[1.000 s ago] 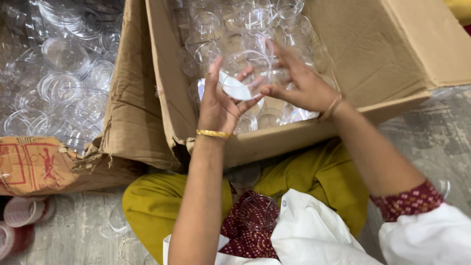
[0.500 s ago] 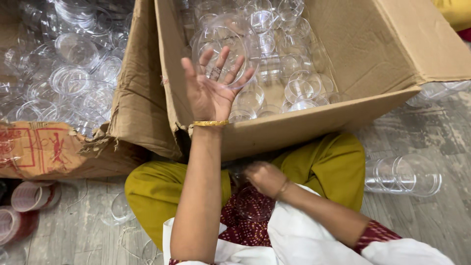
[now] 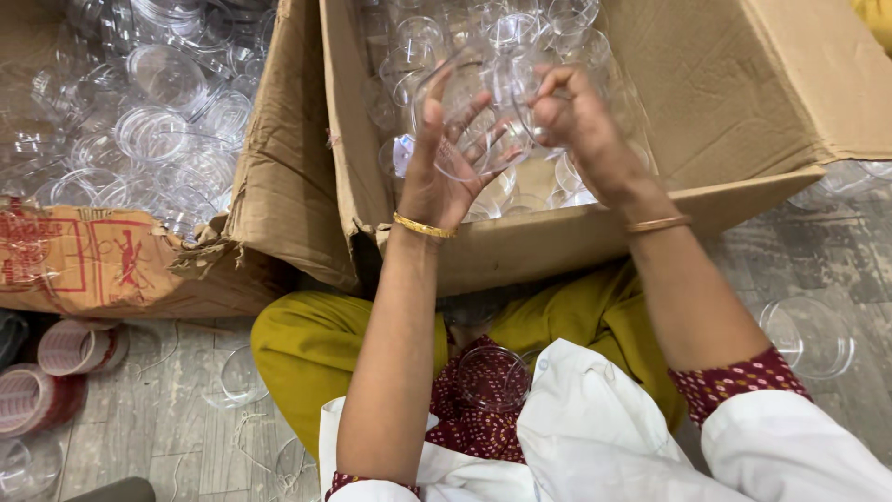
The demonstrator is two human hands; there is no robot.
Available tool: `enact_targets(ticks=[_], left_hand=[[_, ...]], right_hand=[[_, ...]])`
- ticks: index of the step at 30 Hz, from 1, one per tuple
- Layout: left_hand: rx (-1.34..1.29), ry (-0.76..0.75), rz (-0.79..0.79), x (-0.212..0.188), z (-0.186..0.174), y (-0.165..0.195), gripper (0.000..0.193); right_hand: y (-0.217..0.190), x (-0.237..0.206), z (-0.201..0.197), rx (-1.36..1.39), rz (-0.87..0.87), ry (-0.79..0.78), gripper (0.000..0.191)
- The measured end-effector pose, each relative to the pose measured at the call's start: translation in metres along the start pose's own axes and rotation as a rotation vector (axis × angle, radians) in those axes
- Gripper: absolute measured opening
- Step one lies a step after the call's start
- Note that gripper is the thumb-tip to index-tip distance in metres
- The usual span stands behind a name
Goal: The person sits on the floor between cardboard boxes filled with clear plastic cups and lids. They pick up cups and lids one at a time, fit lids onto cups or nest cups together, and place the assembled stacks into the boxes, occasionally moving loose cups aside.
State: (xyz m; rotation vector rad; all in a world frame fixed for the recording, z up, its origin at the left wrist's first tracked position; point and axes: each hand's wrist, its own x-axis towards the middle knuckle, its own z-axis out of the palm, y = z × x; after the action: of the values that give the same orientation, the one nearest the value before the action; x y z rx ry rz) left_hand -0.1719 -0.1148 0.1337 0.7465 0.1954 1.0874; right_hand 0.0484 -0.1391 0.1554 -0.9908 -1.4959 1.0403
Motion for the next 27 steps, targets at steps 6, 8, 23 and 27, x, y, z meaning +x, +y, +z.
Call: enact_targets(ticks=[6, 8, 23, 27], left_hand=[[0.160, 0.113, -0.131, 0.006, -0.007, -0.004, 0.111], [0.107, 0.199, -0.209, 0.010, -0.011, -0.006, 0.110], [0.364, 0.349, -0.409, 0.016, -0.012, -0.011, 0.102], [0.376, 0.308, -0.422, 0.015, -0.011, -0.010, 0.103]], right_hand=[[0.012, -0.011, 0.000, 0.032, 0.062, -0.063, 0.078], [0.008, -0.016, 0.001, 0.197, 0.113, -0.058, 0.085], [-0.013, -0.028, 0.020, -0.284, -0.039, -0.038, 0.116], [-0.017, -0.027, 0.021, -0.285, -0.057, -0.077, 0.104]])
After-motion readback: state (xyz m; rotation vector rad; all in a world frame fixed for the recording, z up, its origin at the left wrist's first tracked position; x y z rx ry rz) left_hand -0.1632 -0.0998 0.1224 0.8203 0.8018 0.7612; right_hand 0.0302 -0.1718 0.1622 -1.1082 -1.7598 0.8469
